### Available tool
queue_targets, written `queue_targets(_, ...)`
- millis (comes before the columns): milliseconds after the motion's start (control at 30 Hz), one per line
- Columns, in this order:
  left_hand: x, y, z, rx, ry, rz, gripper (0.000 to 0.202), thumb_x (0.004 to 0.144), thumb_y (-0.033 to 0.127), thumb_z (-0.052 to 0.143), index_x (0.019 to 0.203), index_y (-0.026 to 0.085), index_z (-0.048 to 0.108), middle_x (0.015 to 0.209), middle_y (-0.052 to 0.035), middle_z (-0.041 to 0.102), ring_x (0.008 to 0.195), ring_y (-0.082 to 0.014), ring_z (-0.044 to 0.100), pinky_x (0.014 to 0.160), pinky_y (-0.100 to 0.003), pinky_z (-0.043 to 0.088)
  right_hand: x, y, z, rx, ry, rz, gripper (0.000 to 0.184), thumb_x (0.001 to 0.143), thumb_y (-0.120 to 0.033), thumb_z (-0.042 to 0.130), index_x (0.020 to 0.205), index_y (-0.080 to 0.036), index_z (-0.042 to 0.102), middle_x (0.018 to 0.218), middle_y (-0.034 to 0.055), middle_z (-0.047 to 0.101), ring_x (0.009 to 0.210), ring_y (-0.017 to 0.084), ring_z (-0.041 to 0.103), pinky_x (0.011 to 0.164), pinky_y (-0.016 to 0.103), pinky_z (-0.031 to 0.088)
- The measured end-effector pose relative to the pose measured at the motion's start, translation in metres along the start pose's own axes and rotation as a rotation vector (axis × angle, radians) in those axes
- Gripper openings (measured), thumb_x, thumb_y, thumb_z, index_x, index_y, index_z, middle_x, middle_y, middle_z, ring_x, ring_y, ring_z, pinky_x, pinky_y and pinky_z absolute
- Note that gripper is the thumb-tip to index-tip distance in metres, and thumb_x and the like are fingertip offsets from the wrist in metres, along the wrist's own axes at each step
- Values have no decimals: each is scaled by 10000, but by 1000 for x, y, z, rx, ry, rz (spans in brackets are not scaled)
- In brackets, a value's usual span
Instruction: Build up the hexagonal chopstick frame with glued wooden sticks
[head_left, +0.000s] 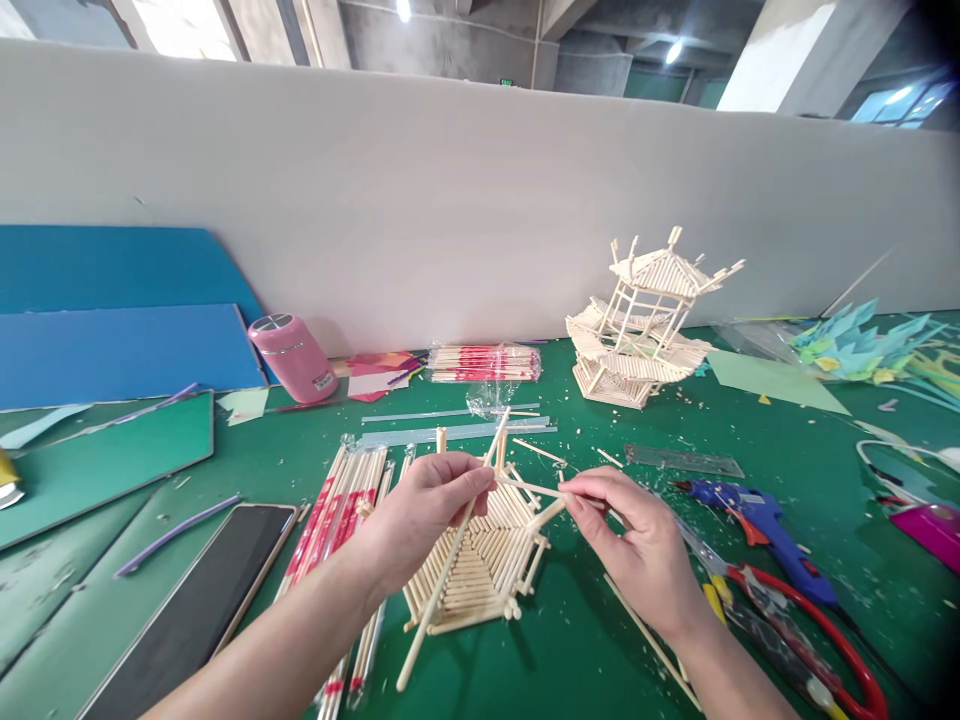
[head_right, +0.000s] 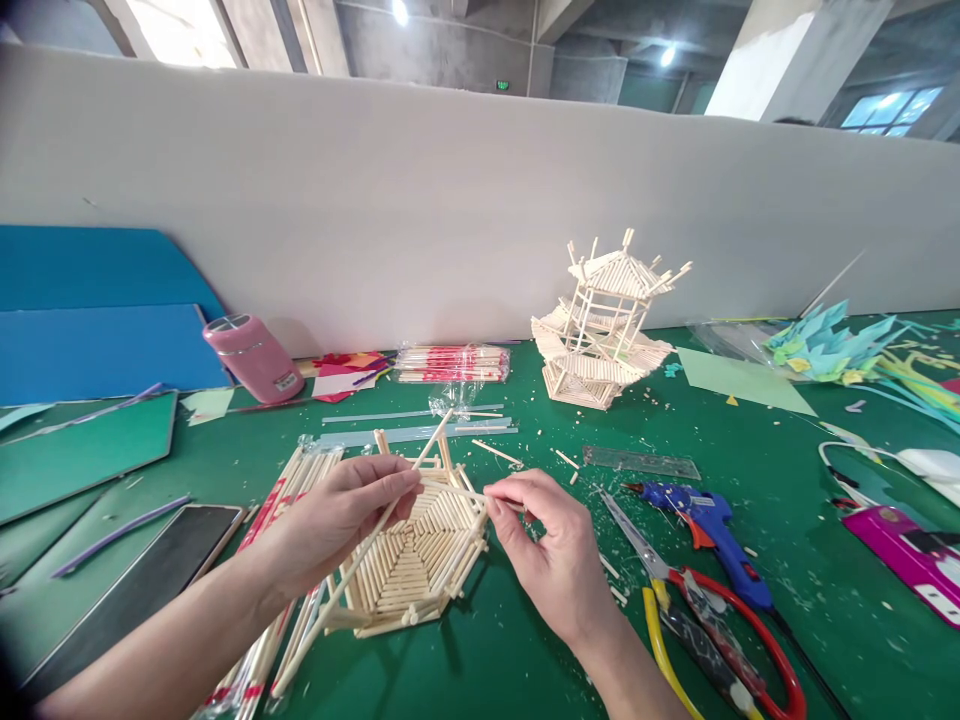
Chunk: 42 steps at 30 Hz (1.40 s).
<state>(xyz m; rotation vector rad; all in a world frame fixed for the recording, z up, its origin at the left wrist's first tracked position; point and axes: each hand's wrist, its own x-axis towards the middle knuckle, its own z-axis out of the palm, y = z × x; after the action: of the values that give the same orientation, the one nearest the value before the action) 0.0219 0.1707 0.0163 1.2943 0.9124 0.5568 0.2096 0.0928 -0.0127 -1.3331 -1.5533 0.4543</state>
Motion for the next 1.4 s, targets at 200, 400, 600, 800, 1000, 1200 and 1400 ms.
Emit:
queue_targets(200, 0, -1, -1, -51, -16, -17, 253, 804, 358, 494, 679, 149, 560, 560, 20, 493, 522, -94, 375, 534, -245, 280, 1, 0, -1, 6, -3, 13, 96, 808, -208, 528, 846, -213, 616, 826, 28, 608, 728, 148, 574, 628, 259, 455)
queue_targets(400, 1, -3, -3, -85, -20, -45, 273, 801, 380, 499, 717, 134, 582, 590, 7, 508, 539, -94, 395, 539, -239, 291, 1, -1, 1, 9, 5, 35, 87, 806, -206, 533, 840, -210, 613, 824, 29, 604, 747, 155, 571, 650, 260, 451)
queue_targets(600, 1, -2, -3, -82, -19, -61, 287, 790, 403, 505, 735, 134, 589, 617, -3, 528, 560, -105, 429, 557, -246, 316, 0, -4, 3, 9, 19, 60, 97, 811, -230, 518, 843, -211, 608, 816, 36, 603, 705, 160, 568, 603, 264, 449)
queue_targets(800, 0, -1, -4, 10, -50, -34, 282, 781, 403, 520, 657, 152, 554, 576, 17, 502, 528, -95, 386, 554, -247, 305, 2, -5, 4, -3, 20, 76, 106, 815, -247, 507, 822, -206, 605, 781, 33, 597, 660, 153, 557, 567, 259, 438)
queue_targets(1000, 0, -1, -4, 21, -81, -19, 300, 806, 386, 491, 612, 157, 507, 537, 42, 439, 504, -86, 338, 531, -244, 259, 1, -5, 4, 22, 10, 95, 100, 815, -246, 514, 822, -208, 606, 794, 28, 600, 693, 154, 563, 598, 257, 447)
queue_targets(1200, -1, -2, -3, 31, -66, -12, 309, 807, 399, 483, 618, 156, 508, 531, 39, 438, 497, -88, 317, 514, -250, 235, -6, 2, 5, 143, -33, 261, 259, 799, -322, 539, 1037, -219, 548, 873, 38, 597, 761, 169, 566, 652, 273, 476)
queue_targets(1400, -1, -1, -2, 62, -52, -1, 324, 800, 415, 485, 601, 160, 501, 530, 44, 428, 503, -91, 311, 517, -247, 242, -8, 10, 9, 210, -39, 324, 253, 788, -348, 551, 1001, -213, 564, 898, 45, 613, 768, 176, 564, 643, 274, 465)
